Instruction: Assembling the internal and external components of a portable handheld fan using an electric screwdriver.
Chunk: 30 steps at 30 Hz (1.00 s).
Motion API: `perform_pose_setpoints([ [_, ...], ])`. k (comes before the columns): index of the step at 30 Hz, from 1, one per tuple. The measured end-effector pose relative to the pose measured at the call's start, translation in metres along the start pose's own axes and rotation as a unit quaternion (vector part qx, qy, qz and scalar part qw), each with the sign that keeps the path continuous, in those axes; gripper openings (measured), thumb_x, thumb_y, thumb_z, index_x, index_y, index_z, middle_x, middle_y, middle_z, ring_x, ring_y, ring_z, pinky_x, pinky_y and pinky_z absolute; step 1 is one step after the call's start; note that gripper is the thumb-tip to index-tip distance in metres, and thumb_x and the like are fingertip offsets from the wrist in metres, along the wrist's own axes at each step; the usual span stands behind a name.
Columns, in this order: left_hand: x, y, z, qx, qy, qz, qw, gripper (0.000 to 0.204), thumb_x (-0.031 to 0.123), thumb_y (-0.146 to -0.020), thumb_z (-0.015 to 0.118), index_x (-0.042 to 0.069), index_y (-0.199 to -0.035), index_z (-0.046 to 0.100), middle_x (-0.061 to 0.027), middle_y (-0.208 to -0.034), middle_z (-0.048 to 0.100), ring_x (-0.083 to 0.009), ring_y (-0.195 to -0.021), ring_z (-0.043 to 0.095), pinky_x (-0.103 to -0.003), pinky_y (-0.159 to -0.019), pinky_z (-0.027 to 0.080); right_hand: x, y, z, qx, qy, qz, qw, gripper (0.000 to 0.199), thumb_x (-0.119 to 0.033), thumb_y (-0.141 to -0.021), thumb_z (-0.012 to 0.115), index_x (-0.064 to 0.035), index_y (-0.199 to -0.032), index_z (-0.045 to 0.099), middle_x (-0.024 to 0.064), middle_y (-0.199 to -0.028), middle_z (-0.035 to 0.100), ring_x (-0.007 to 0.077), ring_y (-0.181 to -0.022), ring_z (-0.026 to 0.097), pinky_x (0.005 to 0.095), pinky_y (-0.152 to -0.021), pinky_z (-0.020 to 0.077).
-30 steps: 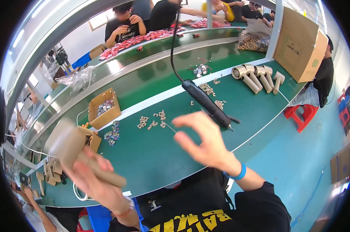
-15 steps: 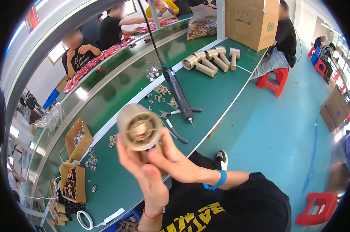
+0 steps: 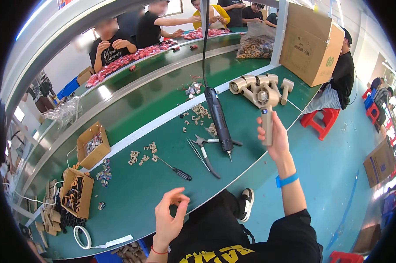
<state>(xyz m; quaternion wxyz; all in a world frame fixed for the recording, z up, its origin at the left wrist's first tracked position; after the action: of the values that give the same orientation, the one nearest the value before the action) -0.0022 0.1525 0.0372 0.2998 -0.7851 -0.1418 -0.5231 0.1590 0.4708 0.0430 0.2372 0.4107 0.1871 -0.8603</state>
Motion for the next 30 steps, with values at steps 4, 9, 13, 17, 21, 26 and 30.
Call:
perform_pose_setpoints([
  [4,-0.005,0.009,-0.004,0.030,-0.011,0.020,0.999,0.035,-0.001,-0.083,0.065,0.002,-0.116,0.058,-0.0085,-0.089,0.066,-0.0181,-0.075,0.064,-0.027,-0.065,0.048,0.011,-0.044,-0.004,0.032,0.087,0.047,0.995,0.031,-0.040,-0.101,0.045,-0.0095,-0.106,0.052,0.0023,-0.087,0.058,0.0078,-0.063,0.050,0.0217,-0.050,0.0402],
  [9,-0.001,0.011,-0.008,0.059,0.013,0.032,0.998,0.034,-0.003,-0.081,0.064,0.002,-0.114,0.058,-0.0070,-0.087,0.065,-0.0136,-0.073,0.059,-0.025,-0.063,0.048,0.020,-0.092,-0.012,0.064,0.233,0.084,0.967,0.033,-0.045,-0.095,0.054,-0.0127,-0.105,0.052,0.0016,-0.078,0.058,0.0070,-0.051,0.048,0.0202,-0.040,0.0353],
  [13,0.003,0.011,-0.006,0.047,-0.023,0.063,0.997,0.036,-0.005,-0.079,0.064,0.003,-0.113,0.058,-0.0067,-0.084,0.065,-0.0144,-0.070,0.058,-0.026,-0.060,0.046,0.022,-0.121,-0.003,0.010,0.393,0.074,0.917,0.041,-0.045,-0.094,0.057,-0.0100,-0.115,0.056,0.0025,-0.081,0.061,0.0073,-0.054,0.053,0.0197,-0.043,0.0405],
  [17,0.004,0.010,-0.005,0.033,-0.052,0.076,0.995,0.032,-0.002,-0.078,0.067,0.004,-0.109,0.061,-0.0057,-0.081,0.065,-0.0170,-0.066,0.063,-0.027,-0.058,0.047,0.037,-0.152,-0.006,-0.012,0.484,0.079,0.872,0.047,-0.046,-0.096,0.052,-0.0047,-0.118,0.057,0.0065,-0.080,0.065,0.0112,-0.056,0.060,0.0234,-0.047,0.0476],
  [21,0.007,0.013,-0.005,0.031,-0.069,0.085,0.994,0.030,-0.001,-0.077,0.067,0.005,-0.106,0.063,-0.0058,-0.081,0.064,-0.0179,-0.066,0.063,-0.028,-0.059,0.049,0.036,-0.169,-0.006,0.029,0.674,0.017,0.738,0.043,-0.043,-0.096,0.048,-0.0052,-0.107,0.065,0.0051,-0.071,0.068,0.0117,-0.053,0.061,0.0271,-0.047,0.0494],
  [26,0.008,0.014,-0.004,0.035,-0.063,0.080,0.994,0.023,-0.001,-0.077,0.067,0.005,-0.100,0.065,-0.0061,-0.080,0.064,-0.0183,-0.066,0.064,-0.030,-0.060,0.050,0.018,-0.177,-0.012,0.048,0.835,-0.210,0.507,0.041,-0.042,-0.097,0.047,-0.0066,-0.095,0.068,0.0160,-0.075,0.068,0.0322,-0.070,0.067,0.0442,-0.064,0.0521],
  [30,0.008,0.009,-0.001,0.024,-0.066,0.087,0.994,0.021,0.000,-0.077,0.068,0.005,-0.097,0.065,-0.0060,-0.081,0.064,-0.0184,-0.066,0.064,-0.030,-0.060,0.050,0.007,-0.176,-0.018,0.078,0.838,-0.247,0.480,0.043,-0.044,-0.097,0.046,-0.0072,-0.087,0.067,0.0192,-0.077,0.068,0.0382,-0.074,0.066,0.0490,-0.066,0.0530],
])
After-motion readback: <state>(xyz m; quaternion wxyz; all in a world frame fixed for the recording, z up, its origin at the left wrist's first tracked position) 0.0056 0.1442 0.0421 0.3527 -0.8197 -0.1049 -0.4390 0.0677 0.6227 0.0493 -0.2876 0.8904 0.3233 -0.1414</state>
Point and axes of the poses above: each hand's wrist, its own y-axis away from the middle knuckle, its own z-axis out of the palm, x = y × z, the point moved 7 cm from there along -y, towards the middle knuckle
